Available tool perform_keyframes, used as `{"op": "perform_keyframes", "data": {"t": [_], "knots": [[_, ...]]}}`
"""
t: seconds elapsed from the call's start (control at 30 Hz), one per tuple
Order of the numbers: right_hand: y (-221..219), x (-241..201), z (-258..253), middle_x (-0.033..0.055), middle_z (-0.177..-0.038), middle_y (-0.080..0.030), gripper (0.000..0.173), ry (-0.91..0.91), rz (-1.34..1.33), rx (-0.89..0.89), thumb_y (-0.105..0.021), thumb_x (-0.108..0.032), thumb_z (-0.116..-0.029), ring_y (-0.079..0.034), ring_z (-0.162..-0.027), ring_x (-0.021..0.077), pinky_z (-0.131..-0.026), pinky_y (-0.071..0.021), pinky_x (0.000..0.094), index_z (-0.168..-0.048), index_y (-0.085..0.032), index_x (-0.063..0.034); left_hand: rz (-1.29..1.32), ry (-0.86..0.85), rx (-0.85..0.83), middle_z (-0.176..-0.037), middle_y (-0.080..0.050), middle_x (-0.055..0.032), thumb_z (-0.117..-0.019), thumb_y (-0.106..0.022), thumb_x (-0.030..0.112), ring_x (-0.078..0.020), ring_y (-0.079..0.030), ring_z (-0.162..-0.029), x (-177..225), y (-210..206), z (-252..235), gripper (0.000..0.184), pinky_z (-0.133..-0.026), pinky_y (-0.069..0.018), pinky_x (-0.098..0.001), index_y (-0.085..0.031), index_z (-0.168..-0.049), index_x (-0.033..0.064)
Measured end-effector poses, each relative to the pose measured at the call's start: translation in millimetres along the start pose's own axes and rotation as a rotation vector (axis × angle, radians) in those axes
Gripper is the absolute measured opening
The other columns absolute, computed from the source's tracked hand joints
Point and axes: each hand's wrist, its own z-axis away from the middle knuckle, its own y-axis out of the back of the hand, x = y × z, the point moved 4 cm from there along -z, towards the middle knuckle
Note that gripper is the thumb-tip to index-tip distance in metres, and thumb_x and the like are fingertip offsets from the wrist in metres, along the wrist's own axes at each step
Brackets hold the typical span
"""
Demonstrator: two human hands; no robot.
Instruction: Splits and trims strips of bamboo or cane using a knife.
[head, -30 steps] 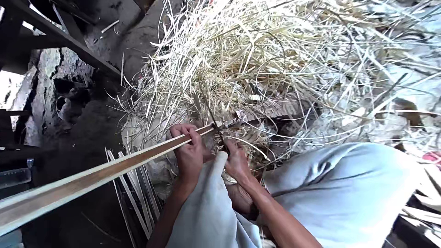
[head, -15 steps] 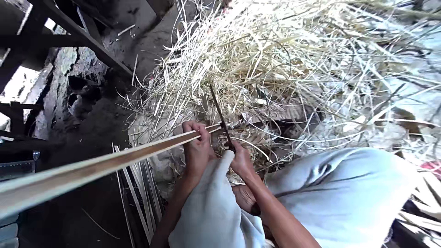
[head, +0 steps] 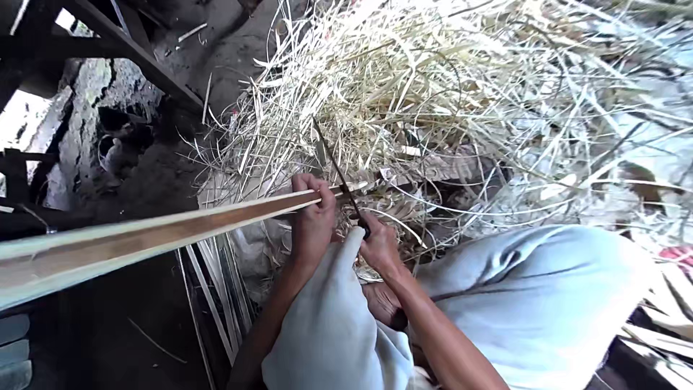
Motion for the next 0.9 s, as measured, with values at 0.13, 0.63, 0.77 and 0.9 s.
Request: {"op": "perform_keyframes", "data": {"t": [0.13,0.63,0.77,0.9], "knots": [[-4.0,17.5,-16.6,0.0225,-0.095,-0.069,0.031,-0.13,-0.027,-0.084,-0.063,-0.009,-0.096,-0.067,-0.085,0.036,-0.08,-0.0527,0.0564,-0.125,-0.066,0.0002,-0.008,0.088,0.019,-0.091,-0.061,-0.0055,-0.1058,-0.054,0.013,-0.0083,-0.059,-0.071,-3.6,3.0,-4.3,0.009,-0.061,-0.0514,-0.0252,-0.049,-0.109,0.0062],[0.5,-12.3,1.0,0.0265,-0.09,-0.07,0.036,0.065,0.055,0.134,-0.067,-0.006,-0.0888,-0.069,-0.08,0.0469,-0.07,-0.0518,0.0665,-0.123,-0.065,0.005,-0.043,-0.02,0.006,-0.087,-0.056,-0.0055,-0.1049,-0.054,0.013,-0.0095,-0.054,-0.067,6.2,-6.9,-4.7,0.008,-0.056,-0.0466,-0.024,-0.049,-0.105,0.0074],[1.2,15.3,-17.2,0.0239,-0.088,-0.067,0.034,-0.075,-0.025,0.053,-0.064,-0.011,-0.097,-0.067,-0.08,0.0409,-0.075,-0.0525,0.0614,-0.127,-0.06,0.0039,0.054,-0.054,-0.055,-0.092,-0.059,-0.0046,-0.1052,-0.053,0.013,-0.0085,-0.058,-0.071,12.1,-16.3,-9.2,0.005,-0.06,-0.0516,-0.0234,-0.05,-0.105,0.0086],[6.4,14.6,-17.6,0.0247,-0.087,-0.069,0.033,-0.102,0.032,0.058,-0.065,-0.013,-0.0969,-0.068,-0.081,0.043,-0.075,-0.0523,0.0625,-0.126,-0.062,0.0028,-0.072,0.026,-0.076,-0.093,-0.062,-0.0077,-0.1067,-0.05,0.018,-0.0156,-0.061,-0.073,17.7,-18.7,-15.2,0.011,-0.061,-0.0522,-0.0337,-0.05,-0.112,0.0087]]}}
